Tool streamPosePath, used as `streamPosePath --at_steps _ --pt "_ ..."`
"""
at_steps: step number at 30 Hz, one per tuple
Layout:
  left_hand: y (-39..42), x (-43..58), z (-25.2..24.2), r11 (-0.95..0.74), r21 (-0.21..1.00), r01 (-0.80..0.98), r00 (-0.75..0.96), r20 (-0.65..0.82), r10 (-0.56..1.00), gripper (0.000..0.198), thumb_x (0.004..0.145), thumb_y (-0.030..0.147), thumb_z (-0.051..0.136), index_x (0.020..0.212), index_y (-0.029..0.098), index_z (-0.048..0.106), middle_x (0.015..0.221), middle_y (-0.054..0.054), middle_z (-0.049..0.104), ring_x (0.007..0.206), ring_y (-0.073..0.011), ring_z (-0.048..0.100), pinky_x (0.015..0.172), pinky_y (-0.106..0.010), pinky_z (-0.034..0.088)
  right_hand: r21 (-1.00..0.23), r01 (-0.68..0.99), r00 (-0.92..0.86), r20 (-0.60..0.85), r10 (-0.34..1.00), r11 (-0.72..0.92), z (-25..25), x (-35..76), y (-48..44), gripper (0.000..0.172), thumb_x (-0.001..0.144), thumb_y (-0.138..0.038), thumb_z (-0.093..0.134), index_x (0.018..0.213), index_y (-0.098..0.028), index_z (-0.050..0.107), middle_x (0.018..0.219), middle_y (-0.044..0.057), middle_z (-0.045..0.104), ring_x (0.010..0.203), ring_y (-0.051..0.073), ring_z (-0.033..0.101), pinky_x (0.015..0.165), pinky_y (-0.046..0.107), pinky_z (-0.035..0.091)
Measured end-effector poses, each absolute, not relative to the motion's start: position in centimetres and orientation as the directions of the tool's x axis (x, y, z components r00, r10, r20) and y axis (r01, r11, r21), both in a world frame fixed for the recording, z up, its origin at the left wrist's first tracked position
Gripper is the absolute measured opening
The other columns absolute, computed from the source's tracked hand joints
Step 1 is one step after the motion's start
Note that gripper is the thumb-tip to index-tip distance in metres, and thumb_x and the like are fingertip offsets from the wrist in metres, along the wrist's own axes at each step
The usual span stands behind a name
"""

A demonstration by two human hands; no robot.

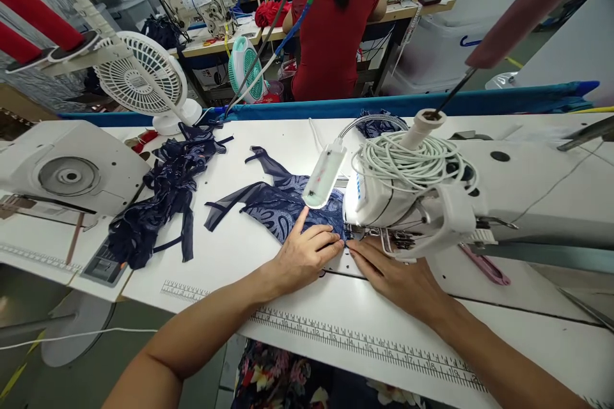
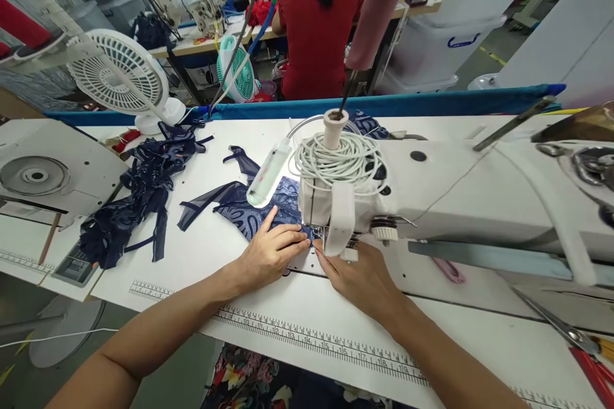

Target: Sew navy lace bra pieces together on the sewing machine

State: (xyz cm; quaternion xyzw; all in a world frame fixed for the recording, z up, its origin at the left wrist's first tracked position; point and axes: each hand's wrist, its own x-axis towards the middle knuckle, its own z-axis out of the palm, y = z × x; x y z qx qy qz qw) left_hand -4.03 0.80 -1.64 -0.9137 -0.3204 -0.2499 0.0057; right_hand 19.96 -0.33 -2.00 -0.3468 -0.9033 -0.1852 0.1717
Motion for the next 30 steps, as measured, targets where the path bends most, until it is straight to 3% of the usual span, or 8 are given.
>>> streamPosePath --at_steps 5,11,19,25,30 --pt "0.7 -4.0 -1.7 -0.792 0.168 0.586 0.673 0.443 0.592 0.041 0.082 0.001 0.048 0.119 0.016 0.06 0.113 -0.007 0.071 0.115 -0.0208 0.06 0.119 -0.063 0.014 0.152 0.711 -0.677 0.415 0.609 0.687 -2.5 19.6 -0.5 0.036 0.09 -0.01 0.052 0.118 -0.025 0.07 0.107 0.002 0.074 0.071 0.011 0.065 0.057 0.024 0.046" --pt "0.5 -3.9 -1.4 -0.781 0.168 0.601 0.672 0.424 0.608 0.043 0.081 0.0 0.046 0.118 0.015 0.061 0.115 -0.008 0.07 0.118 -0.0221 0.059 0.118 -0.064 0.014 0.224 0.655 -0.74 0.387 0.551 0.722 -1.4 19.0 -1.0 0.037 0.084 0.0 0.051 0.112 -0.016 0.069 0.1 0.007 0.073 0.092 0.017 0.067 0.061 0.024 0.047" --pt "0.6 -3.9 -1.5 -0.783 0.138 0.607 0.661 0.46 0.593 0.04 0.083 0.0 0.047 0.115 0.016 0.062 0.108 -0.006 0.072 0.113 -0.0209 0.061 0.118 -0.066 0.008 0.163 0.758 -0.63 0.435 0.644 0.631 -2.1 20.1 0.0 0.033 0.087 -0.019 0.058 0.119 -0.022 0.065 0.095 0.006 0.073 0.076 0.015 0.062 0.061 0.025 0.041" --pt "0.6 -3.9 -1.5 -0.779 0.148 0.61 0.661 0.448 0.602 0.039 0.083 -0.001 0.047 0.115 0.016 0.062 0.11 -0.005 0.071 0.114 -0.0211 0.06 0.118 -0.067 0.005 0.168 0.741 -0.654 0.404 0.64 0.65 -2.1 19.4 0.1 0.032 0.089 -0.008 0.052 0.112 -0.023 0.069 0.093 0.001 0.075 0.066 0.01 0.06 0.056 0.022 0.042" --pt "0.6 -4.0 -1.6 -0.775 0.165 0.61 0.672 0.41 0.616 0.04 0.083 0.0 0.049 0.118 0.017 0.061 0.113 -0.006 0.071 0.116 -0.0211 0.06 0.117 -0.068 0.004 0.148 0.721 -0.668 0.406 0.623 0.677 -2.7 19.6 0.2 0.042 0.087 0.001 0.047 0.111 -0.025 0.07 0.09 -0.001 0.075 0.066 0.01 0.061 0.053 0.023 0.04"
